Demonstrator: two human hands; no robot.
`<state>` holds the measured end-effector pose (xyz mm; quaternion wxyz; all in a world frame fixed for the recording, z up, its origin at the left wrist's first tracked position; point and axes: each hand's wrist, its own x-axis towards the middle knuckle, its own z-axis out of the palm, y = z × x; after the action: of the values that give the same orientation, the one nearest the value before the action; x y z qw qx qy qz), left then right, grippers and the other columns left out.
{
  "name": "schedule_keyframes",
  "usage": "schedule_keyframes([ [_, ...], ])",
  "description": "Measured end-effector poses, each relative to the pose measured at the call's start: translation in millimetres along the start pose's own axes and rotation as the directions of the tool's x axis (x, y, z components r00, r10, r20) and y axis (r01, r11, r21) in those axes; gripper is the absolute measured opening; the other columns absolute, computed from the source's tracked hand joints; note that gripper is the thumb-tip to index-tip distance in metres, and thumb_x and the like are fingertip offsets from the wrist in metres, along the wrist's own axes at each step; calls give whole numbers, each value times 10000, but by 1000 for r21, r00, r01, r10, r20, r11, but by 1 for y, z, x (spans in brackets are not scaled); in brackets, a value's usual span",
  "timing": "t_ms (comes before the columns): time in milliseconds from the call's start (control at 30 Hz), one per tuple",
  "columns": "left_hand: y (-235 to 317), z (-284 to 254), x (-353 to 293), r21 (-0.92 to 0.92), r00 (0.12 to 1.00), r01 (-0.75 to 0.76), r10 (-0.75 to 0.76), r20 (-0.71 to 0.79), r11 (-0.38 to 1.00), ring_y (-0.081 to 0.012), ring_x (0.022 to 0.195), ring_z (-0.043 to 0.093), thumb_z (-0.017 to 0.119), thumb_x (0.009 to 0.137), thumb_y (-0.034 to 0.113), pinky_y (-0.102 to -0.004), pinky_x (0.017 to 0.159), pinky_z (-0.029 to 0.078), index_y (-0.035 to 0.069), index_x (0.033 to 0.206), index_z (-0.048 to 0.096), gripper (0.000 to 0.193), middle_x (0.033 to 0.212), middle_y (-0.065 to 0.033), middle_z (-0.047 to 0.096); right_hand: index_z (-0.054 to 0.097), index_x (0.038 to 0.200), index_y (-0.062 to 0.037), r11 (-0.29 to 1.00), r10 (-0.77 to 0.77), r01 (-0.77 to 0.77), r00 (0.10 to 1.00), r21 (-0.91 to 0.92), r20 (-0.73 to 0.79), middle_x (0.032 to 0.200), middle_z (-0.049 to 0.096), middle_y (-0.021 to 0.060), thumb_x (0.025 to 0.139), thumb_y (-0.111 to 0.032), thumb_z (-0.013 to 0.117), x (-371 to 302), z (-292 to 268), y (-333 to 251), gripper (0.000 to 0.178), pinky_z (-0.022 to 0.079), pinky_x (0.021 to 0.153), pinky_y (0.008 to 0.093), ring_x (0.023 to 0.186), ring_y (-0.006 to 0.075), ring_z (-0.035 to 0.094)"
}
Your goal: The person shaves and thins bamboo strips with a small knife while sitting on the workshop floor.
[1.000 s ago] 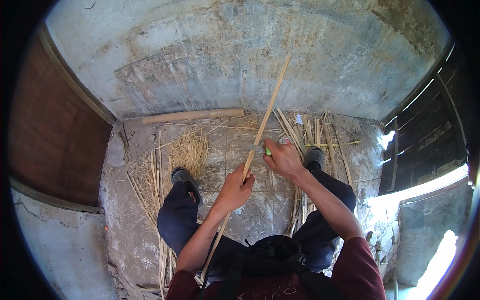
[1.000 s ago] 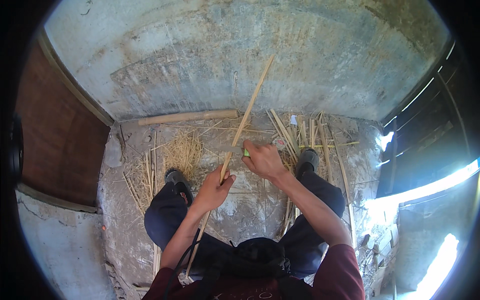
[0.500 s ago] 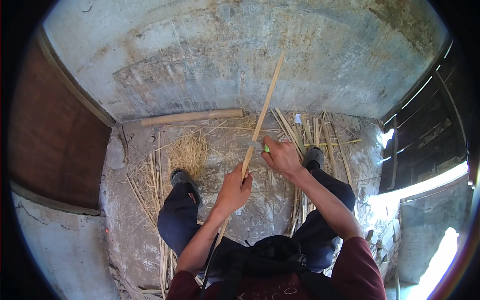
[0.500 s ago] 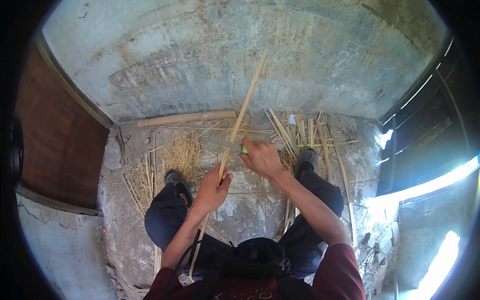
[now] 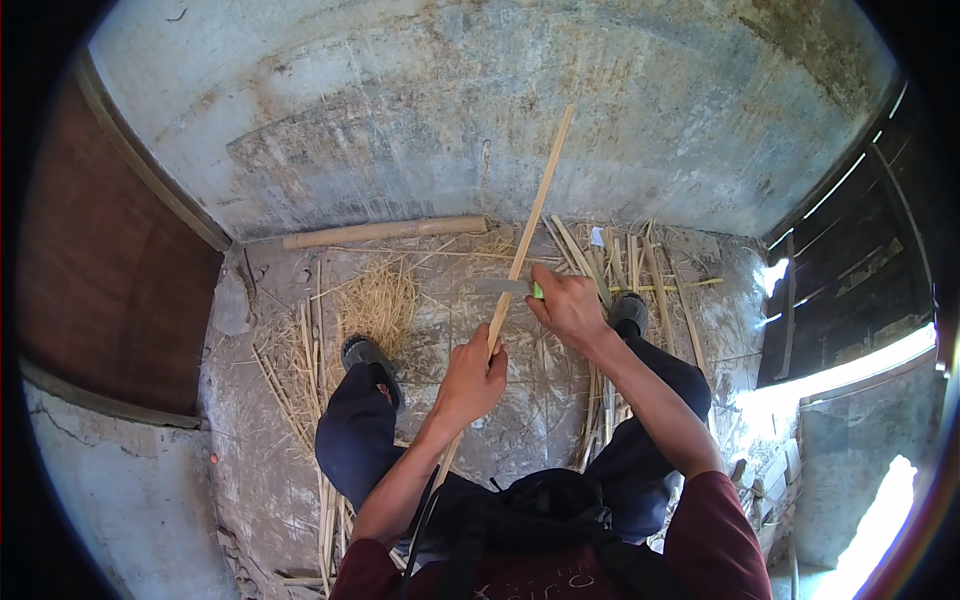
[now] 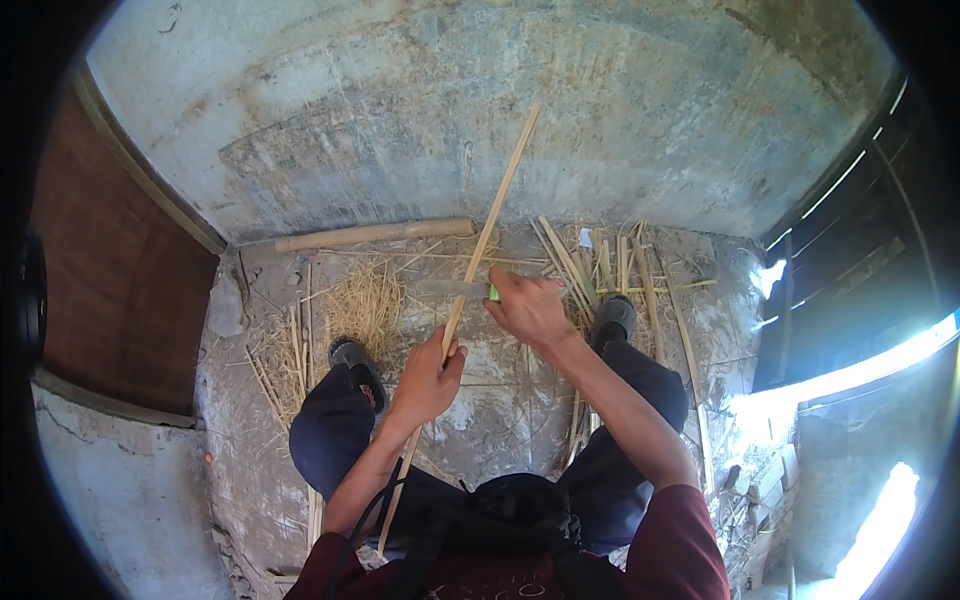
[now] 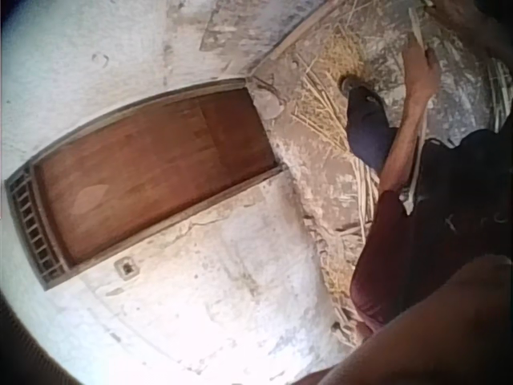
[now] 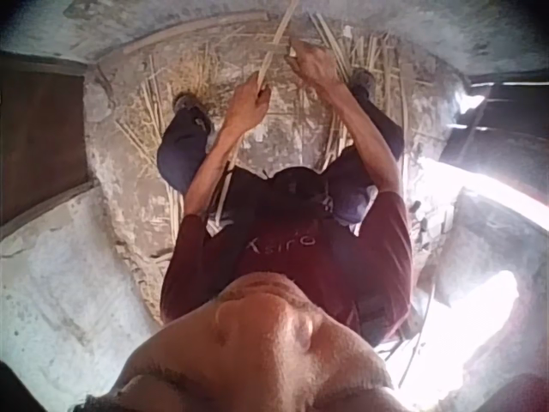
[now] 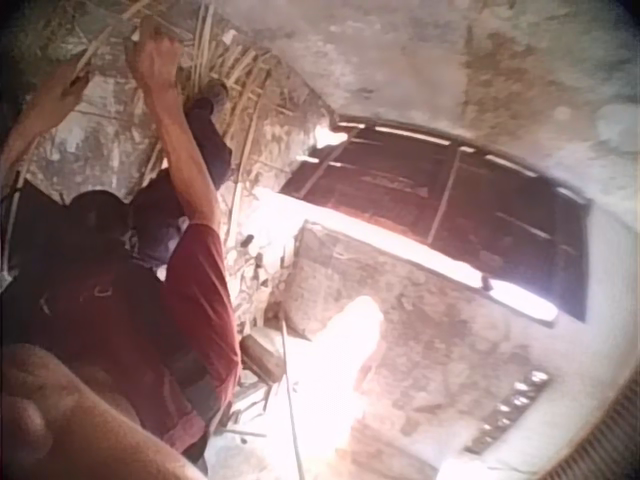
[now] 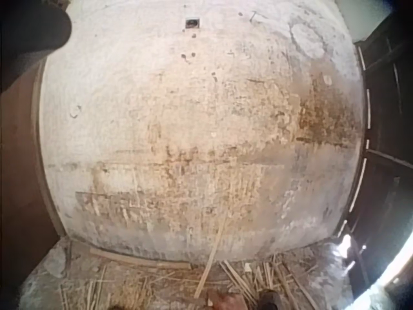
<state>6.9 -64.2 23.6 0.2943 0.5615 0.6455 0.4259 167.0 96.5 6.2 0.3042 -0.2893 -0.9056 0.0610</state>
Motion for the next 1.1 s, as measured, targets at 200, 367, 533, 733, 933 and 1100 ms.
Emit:
schedule_keyframes([
  [200, -1, 0, 2, -54, 997, 73, -72, 23, 996, -391, 655, 613, 646, 999, 107, -456, 619, 433, -23, 965, 544, 169, 725, -205, 583, 575, 993, -63, 999, -25, 24, 999, 37, 20, 705, 660, 158, 822, -142, 765, -1, -3, 1, 267, 519, 586, 498, 637, 394, 678],
  [367, 1, 0, 2, -69, 999, 52, -51, 17, 996, -399, 657, 596, 639, 1000, 98, -453, 631, 430, -18, 978, 541, 153, 727, -202, 573, 579, 965, -68, 996, -57, 57, 998, 72, 4, 674, 643, 155, 816, -148, 750, 3, -3, 2, 240, 510, 569, 489, 605, 385, 662],
  [533, -9, -2, 4, -23, 1000, 1, -1, -1, 1000, -422, 675, 634, 622, 1003, 78, -459, 625, 454, -29, 1000, 545, 131, 747, -226, 606, 579, 960, -64, 993, -91, 92, 996, 80, -14, 672, 640, 160, 822, -140, 744, -2, 0, -6, 228, 512, 568, 480, 599, 388, 658],
  [733, -6, 1, 2, -36, 999, 43, -43, 17, 998, -438, 695, 646, 620, 1001, 78, -463, 628, 459, -29, 1010, 545, 131, 757, -234, 617, 568, 1000, -53, 999, 41, -40, 998, -25, 44, 740, 687, 155, 847, -195, 768, -3, 2, 0, 289, 538, 577, 465, 666, 368, 712],
  [933, -7, 2, 1, -36, 1000, 20, -20, -2, 999, -437, 694, 610, 634, 1000, 103, -462, 643, 438, -14, 982, 538, 152, 734, -214, 583, 566, 1006, -43, 996, -76, 74, 997, 52, 23, 712, 669, 167, 852, -128, 733, 0, -5, -11, 243, 529, 586, 485, 637, 391, 688],
  [1100, -4, 1, 2, -32, 996, 82, -82, 24, 996, -417, 679, 608, 636, 999, 105, -461, 641, 433, -15, 981, 538, 156, 735, -210, 584, 566, 1026, -49, 999, 30, -31, 998, 20, 64, 753, 707, 159, 872, -221, 771, -4, 1, -4, 309, 546, 608, 506, 696, 393, 720],
])
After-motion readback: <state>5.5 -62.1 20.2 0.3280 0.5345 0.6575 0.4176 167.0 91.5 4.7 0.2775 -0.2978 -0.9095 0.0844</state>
